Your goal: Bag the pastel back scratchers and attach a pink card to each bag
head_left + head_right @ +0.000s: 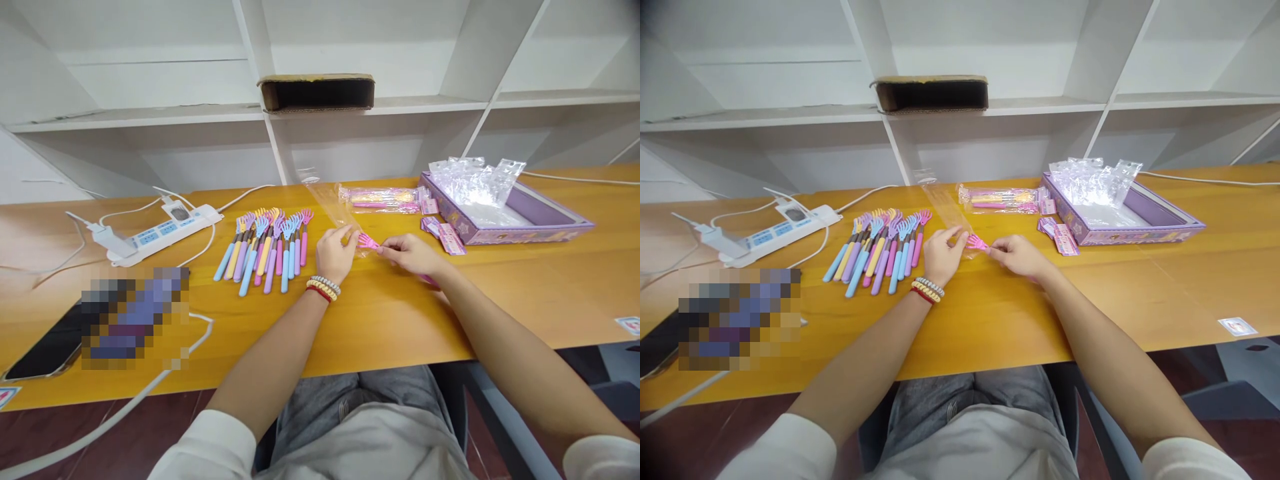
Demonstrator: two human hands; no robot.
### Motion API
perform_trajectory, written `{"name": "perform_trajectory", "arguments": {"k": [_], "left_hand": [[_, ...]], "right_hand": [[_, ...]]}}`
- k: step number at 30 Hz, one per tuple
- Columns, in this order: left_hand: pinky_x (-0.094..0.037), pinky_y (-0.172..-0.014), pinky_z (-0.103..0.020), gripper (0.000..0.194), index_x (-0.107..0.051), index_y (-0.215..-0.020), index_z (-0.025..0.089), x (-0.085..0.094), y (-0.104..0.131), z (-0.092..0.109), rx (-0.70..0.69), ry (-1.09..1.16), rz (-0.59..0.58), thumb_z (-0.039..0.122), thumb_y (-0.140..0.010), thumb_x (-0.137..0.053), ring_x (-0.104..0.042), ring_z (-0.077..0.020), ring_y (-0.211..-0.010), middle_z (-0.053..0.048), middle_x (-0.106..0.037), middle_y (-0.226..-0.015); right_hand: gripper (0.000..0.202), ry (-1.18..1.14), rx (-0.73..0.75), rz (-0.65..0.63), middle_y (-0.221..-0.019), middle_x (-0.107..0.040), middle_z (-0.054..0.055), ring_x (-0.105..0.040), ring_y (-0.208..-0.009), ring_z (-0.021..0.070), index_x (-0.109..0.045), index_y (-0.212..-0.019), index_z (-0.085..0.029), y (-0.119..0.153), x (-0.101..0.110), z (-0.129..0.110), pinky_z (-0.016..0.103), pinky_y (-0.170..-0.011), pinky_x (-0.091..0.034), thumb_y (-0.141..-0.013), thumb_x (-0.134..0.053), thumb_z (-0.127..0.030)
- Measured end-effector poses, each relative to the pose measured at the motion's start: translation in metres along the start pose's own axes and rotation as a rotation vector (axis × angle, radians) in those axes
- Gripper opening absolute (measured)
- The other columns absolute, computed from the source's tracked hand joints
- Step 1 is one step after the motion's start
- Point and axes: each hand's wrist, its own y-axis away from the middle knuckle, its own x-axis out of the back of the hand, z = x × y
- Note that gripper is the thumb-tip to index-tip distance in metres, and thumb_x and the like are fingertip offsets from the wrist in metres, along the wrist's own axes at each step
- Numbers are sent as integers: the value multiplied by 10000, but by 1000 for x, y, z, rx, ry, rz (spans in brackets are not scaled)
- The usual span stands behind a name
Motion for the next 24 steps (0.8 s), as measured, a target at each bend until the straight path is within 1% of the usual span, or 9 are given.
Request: {"name": "perform_trajectory", "arguments": {"k": [3, 9, 11, 15, 18, 20, 22, 24], "left_hand": [[-461, -741, -276, 302, -679, -1022, 192, 0, 0, 1, 3, 43, 23, 381, -827, -547, -597, -147, -719, -62, -680, -903], [-455, -660, -257, 321, -680, -1014, 159, 2, 0, 5, 18, 155, 48, 378, -824, -543, -527, -108, -571, -68, -674, -864], [-454, -655, -258, 326, -671, -1037, 160, 1, 1, 6, 2, 193, 37, 368, -818, -549, -513, -101, -556, -72, -668, -891], [-456, -651, -257, 330, -643, -1096, 186, 0, 4, 11, -48, 320, -23, 338, -819, -550, -515, -98, -569, -77, -652, -986], [-460, -665, -261, 338, -623, -1121, 202, 0, 6, 13, -57, 416, -61, 336, -818, -553, -520, -97, -585, -74, -639, -1022], [-463, -649, -258, 315, -620, -1094, 205, -1, 6, 15, -19, 503, -72, 352, -826, -543, -537, -97, -600, -73, -631, -1032], [-461, -595, -240, 287, -602, -1039, 197, -2, 6, 16, 61, 625, -59, 382, -828, -537, -557, -95, -606, -75, -625, -1018], [-442, -536, -217, 297, -534, -1014, 195, -3, 5, 17, 161, 758, -17, 406, -807, -564, -564, -88, -576, -58, -627, -916]], "right_hand": [[445, 58, 58, 45, -559, -508, -12, -388, -494, 94, -580, -678, -163, -2, -1, 2, 240, -481, -269, -793, -455, -574], [419, 179, 162, 210, -539, -515, -10, -392, -495, 95, -607, -676, -161, -3, -2, 1, 238, -503, -285, -815, -456, -527], [407, 206, 177, 259, -554, -543, -2, -404, -498, 95, -623, -690, -157, -3, -3, 0, 235, -511, -299, -825, -459, -505], [401, 222, 171, 364, -568, -577, 13, -421, -490, 95, -637, -709, -148, -3, -3, 0, 235, -516, -316, -834, -465, -487], [395, 214, 188, 407, -559, -576, 12, -415, -478, 92, -640, -713, -143, -3, -3, 1, 235, -509, -315, -833, -477, -482], [391, 202, 219, 410, -558, -572, 11, -415, -481, 92, -645, -726, -140, -3, -3, 2, 234, -510, -318, -838, -477, -474], [387, 189, 253, 399, -561, -571, 11, -419, -489, 93, -654, -747, -137, -2, -3, 2, 232, -510, -323, -843, -476, -467], [381, 182, 275, 375, -573, -582, 14, -426, -497, 95, -663, -763, -138, -1, -3, 2, 230, -511, -330, -843, -480, -462]]}}
